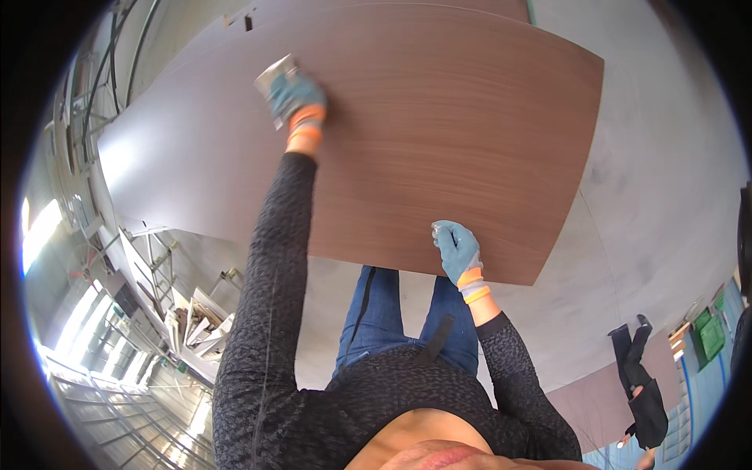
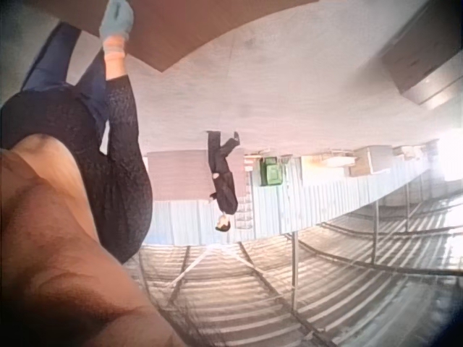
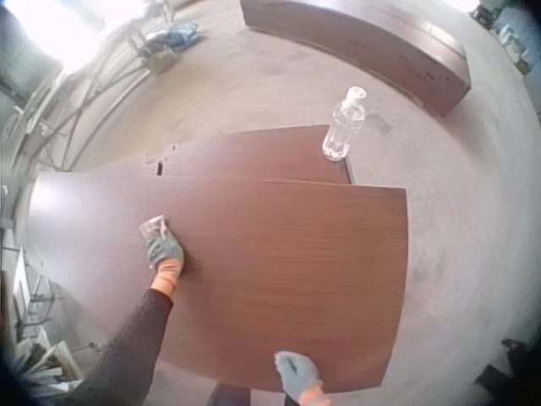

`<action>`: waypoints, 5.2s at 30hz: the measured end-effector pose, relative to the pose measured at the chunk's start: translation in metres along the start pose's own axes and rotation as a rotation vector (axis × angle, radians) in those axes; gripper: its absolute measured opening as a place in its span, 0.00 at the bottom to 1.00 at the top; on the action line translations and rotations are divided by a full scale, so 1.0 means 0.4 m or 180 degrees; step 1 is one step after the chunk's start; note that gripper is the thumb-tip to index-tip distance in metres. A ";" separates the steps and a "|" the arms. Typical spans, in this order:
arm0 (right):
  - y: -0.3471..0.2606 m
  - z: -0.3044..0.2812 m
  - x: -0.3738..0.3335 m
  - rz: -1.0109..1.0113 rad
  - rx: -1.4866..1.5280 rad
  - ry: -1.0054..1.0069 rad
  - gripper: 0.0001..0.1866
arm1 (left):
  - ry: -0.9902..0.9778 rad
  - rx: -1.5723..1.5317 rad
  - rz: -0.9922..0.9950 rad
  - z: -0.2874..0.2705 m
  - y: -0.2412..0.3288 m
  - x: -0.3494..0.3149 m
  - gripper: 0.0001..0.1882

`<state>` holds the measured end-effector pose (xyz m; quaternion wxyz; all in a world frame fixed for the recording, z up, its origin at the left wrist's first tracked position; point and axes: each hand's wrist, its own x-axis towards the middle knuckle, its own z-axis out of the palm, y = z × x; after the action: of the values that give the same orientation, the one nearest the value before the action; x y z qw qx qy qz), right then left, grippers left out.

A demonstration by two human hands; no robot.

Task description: The person wipes the surface of large brown wood panels with a cloth, then lifts and stacks them. They continue wiping and stacking additional panels in a workshop setting.

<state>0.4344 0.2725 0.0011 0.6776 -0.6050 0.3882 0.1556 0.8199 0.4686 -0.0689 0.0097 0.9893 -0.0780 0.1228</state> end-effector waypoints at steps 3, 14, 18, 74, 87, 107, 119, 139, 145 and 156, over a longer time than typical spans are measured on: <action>0.020 -0.109 -0.024 0.0123 0.0288 0.0261 0.13 | -0.0678 -0.0270 0.0894 -0.012 0.521 -0.019 0.13; 0.123 -0.492 -0.127 0.0092 -0.0149 0.1161 0.11 | -0.4679 -0.3130 0.2102 -0.238 1.380 -0.680 0.25; 0.213 -0.512 -0.138 0.0230 0.1032 0.1285 0.12 | -0.2569 -0.3600 0.0981 -0.262 1.283 -0.514 0.17; -0.049 -0.653 -0.163 -0.1285 0.0518 0.2282 0.11 | -0.4393 -0.5584 -0.2039 -0.502 0.719 -0.744 0.21; -0.103 -0.464 -0.105 -0.2396 -0.1328 0.1600 0.23 | -0.1719 -0.3330 0.1408 -0.537 0.708 -0.702 0.22; 0.108 0.144 0.148 -0.2819 -0.4035 0.1241 0.45 | -0.3680 -0.1646 -0.1652 -0.493 -0.370 -1.182 0.18; -0.035 1.419 0.255 -0.4546 -0.4379 -0.0392 0.34 | -0.3026 -0.2896 -0.3648 -0.464 -0.762 -1.344 0.17; 0.183 0.084 -0.041 -0.0620 -0.4718 0.1687 0.48 | -0.2732 -0.1866 -0.2392 -0.403 -0.594 -1.303 0.18; 0.375 -0.083 -0.055 -0.0570 -0.4827 0.2404 0.44 | -0.2670 -0.2094 -0.2930 -0.379 -0.579 -1.282 0.17; -0.118 1.004 0.336 -0.3643 -0.5494 0.0063 0.45 | -0.2197 -0.2896 -0.4121 -0.362 -0.740 -1.374 0.19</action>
<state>0.6896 0.6052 -0.0751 -0.0173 -0.9801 -0.1955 0.0305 0.3049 0.8501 -0.0631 0.4488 0.7210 0.4609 -0.2575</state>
